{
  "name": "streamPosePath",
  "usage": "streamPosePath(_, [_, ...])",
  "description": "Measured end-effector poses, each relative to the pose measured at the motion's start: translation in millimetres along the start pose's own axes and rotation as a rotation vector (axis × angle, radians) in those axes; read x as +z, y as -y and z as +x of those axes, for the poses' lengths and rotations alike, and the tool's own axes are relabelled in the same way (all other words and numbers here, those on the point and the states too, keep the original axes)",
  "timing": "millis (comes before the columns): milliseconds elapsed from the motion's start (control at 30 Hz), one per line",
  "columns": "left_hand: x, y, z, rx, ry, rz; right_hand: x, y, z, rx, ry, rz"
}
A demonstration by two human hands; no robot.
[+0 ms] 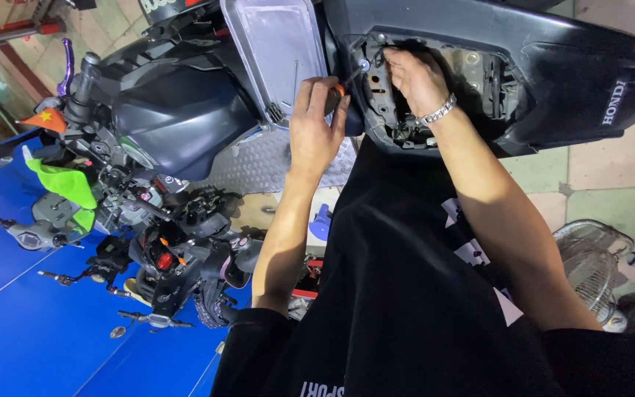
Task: Assembling the seat area of a motorcycle by connecting wires and fastening components with a screwdriver.
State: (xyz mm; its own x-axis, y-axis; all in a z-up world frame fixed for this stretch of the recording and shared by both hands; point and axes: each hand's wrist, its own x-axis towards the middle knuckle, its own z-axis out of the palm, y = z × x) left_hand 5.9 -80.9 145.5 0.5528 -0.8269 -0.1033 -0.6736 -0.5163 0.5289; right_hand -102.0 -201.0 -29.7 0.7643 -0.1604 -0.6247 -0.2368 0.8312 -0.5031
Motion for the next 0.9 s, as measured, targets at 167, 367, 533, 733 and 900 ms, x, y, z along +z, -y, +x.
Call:
streamPosePath(167, [-2.3,4.7,-1.7,-0.023,-0.001,-0.011,9.6,25.3,-4.9,0.088,0.036,-0.308])
streamPosePath(367, [-2.7,7.6,-2.4,-0.019,-0.006,-0.030,-0.5,-8.2,8.4,-0.038,-0.018,-0.001])
streamPosePath(533, [-1.4,8.1,-2.3,-0.032,-0.013,-0.036,6.4,5.3,-2.7,-0.069,-0.037,0.085])
streamPosePath(733, [-2.4,9.0,-1.6,-0.033,-0.014,-0.042,-6.0,-17.4,13.7,-0.002,0.012,0.034])
streamPosePath(900, [-4.4,11.5,-3.5,-0.054,-0.015,-0.035,11.8,-8.9,-4.5,-0.169,-0.116,0.140])
